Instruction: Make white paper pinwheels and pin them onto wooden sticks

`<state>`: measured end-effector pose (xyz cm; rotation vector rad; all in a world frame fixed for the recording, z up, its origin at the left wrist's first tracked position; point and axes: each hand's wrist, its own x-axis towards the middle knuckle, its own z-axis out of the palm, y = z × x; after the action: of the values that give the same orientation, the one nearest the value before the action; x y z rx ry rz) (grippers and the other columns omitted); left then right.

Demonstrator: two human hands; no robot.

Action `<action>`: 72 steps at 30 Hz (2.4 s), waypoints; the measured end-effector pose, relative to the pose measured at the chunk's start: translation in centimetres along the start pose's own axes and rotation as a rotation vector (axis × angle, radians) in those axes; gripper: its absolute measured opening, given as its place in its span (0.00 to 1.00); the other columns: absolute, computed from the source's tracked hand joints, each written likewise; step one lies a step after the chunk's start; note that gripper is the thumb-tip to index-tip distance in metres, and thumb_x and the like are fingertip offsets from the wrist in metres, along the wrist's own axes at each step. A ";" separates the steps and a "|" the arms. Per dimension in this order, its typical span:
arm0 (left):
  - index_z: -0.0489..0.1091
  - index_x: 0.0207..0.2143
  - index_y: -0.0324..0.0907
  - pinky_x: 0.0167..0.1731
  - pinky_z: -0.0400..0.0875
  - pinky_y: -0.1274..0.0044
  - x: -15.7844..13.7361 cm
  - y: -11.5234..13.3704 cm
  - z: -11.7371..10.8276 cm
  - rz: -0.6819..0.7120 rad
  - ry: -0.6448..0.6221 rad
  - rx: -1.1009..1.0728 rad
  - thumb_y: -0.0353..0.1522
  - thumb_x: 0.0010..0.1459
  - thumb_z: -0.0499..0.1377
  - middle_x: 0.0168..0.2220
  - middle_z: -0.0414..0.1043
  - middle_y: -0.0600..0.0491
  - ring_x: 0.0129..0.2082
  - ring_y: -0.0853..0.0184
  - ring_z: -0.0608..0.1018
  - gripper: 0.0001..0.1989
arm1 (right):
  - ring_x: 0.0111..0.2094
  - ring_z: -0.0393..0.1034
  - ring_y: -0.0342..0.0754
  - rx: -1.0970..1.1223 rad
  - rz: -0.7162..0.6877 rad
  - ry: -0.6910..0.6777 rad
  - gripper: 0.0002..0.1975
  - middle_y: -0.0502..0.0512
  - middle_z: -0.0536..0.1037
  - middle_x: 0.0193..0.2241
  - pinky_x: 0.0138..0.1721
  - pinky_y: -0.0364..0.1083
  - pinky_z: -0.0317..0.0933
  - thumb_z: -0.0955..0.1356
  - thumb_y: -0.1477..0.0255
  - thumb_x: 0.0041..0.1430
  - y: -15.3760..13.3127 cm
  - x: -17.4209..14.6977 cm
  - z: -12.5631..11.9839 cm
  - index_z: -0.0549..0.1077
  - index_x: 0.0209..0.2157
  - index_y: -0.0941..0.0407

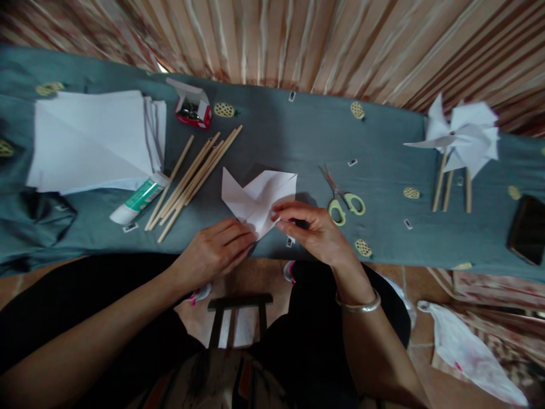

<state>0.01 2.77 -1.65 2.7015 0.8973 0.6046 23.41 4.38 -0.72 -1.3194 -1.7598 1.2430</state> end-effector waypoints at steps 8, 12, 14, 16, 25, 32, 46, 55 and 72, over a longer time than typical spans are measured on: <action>0.67 0.49 0.35 0.41 0.76 0.71 -0.3 0.4 0.6 0.008 0.021 -0.008 0.26 0.65 0.53 0.41 0.76 0.46 0.41 0.63 0.76 0.11 | 0.45 0.74 0.50 -0.197 -0.047 0.134 0.03 0.54 0.79 0.41 0.51 0.55 0.66 0.70 0.73 0.58 0.2 0.3 1.8 0.77 0.33 0.52; 0.64 0.52 0.33 0.42 0.76 0.71 -0.3 0.5 0.8 -0.024 0.025 -0.030 0.26 0.65 0.52 0.42 0.76 0.45 0.42 0.63 0.77 0.14 | 0.45 0.74 0.51 -0.324 -0.069 0.180 0.04 0.54 0.79 0.41 0.50 0.56 0.66 0.69 0.74 0.58 -0.4 0.5 2.2 0.77 0.31 0.52; 0.65 0.52 0.33 0.43 0.76 0.71 -0.3 0.4 0.8 -0.015 0.026 -0.035 0.26 0.65 0.53 0.43 0.76 0.45 0.42 0.63 0.77 0.13 | 0.44 0.74 0.52 -0.390 -0.080 0.195 0.04 0.55 0.79 0.40 0.50 0.56 0.66 0.69 0.74 0.58 -0.7 0.5 2.4 0.77 0.31 0.52; 0.66 0.50 0.33 0.45 0.76 0.71 -0.3 0.4 0.8 -0.003 0.029 -0.038 0.26 0.64 0.54 0.43 0.76 0.45 0.44 0.62 0.76 0.12 | 0.44 0.73 0.53 -0.450 -0.090 0.203 0.04 0.56 0.79 0.40 0.49 0.56 0.67 0.69 0.74 0.58 -0.9 0.5 2.6 0.77 0.31 0.53; 0.68 0.49 0.35 0.45 0.76 0.69 -0.5 0.4 1.0 -0.017 0.001 -0.057 0.26 0.65 0.53 0.43 0.76 0.45 0.46 0.62 0.76 0.11 | 0.45 0.72 0.54 -0.578 -0.097 0.231 0.04 0.56 0.79 0.42 0.49 0.56 0.66 0.68 0.73 0.59 -1.1 0.5 3.3 0.76 0.31 0.52; 0.68 0.49 0.33 0.46 0.76 0.69 -0.5 0.4 1.0 -0.026 0.001 -0.082 0.24 0.64 0.54 0.42 0.75 0.45 0.45 0.61 0.75 0.12 | 0.45 0.72 0.54 -0.602 -0.115 0.250 0.03 0.57 0.79 0.43 0.51 0.56 0.65 0.69 0.73 0.59 -1.0 0.5 3.6 0.75 0.31 0.53; 0.69 0.47 0.32 0.46 0.76 0.70 -0.4 0.6 1.0 -0.032 0.011 -0.095 0.26 0.65 0.53 0.42 0.75 0.45 0.44 0.62 0.75 0.11 | 0.46 0.73 0.54 -0.643 -0.146 0.242 0.04 0.56 0.79 0.44 0.51 0.55 0.65 0.68 0.71 0.61 -0.8 0.5 3.7 0.75 0.32 0.53; 0.69 0.47 0.32 0.47 0.76 0.69 -0.4 0.7 0.9 -0.041 -0.013 -0.107 0.26 0.66 0.51 0.43 0.75 0.45 0.46 0.62 0.74 0.11 | 0.48 0.72 0.53 -0.653 -0.186 0.273 0.04 0.57 0.79 0.45 0.51 0.54 0.65 0.69 0.71 0.61 -0.6 0.6 3.9 0.75 0.32 0.54; 0.69 0.46 0.34 0.46 0.75 0.69 -0.3 0.7 0.9 -0.064 -0.051 -0.127 0.27 0.67 0.50 0.42 0.74 0.45 0.45 0.62 0.74 0.11 | 0.49 0.72 0.54 -0.629 -0.184 0.277 0.04 0.58 0.78 0.47 0.50 0.54 0.66 0.68 0.71 0.62 -0.5 0.6 4.0 0.73 0.32 0.55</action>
<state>0.55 1.95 -2.34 2.5541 0.8969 0.5577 19.56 3.62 -1.76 -1.5244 -2.0839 0.3790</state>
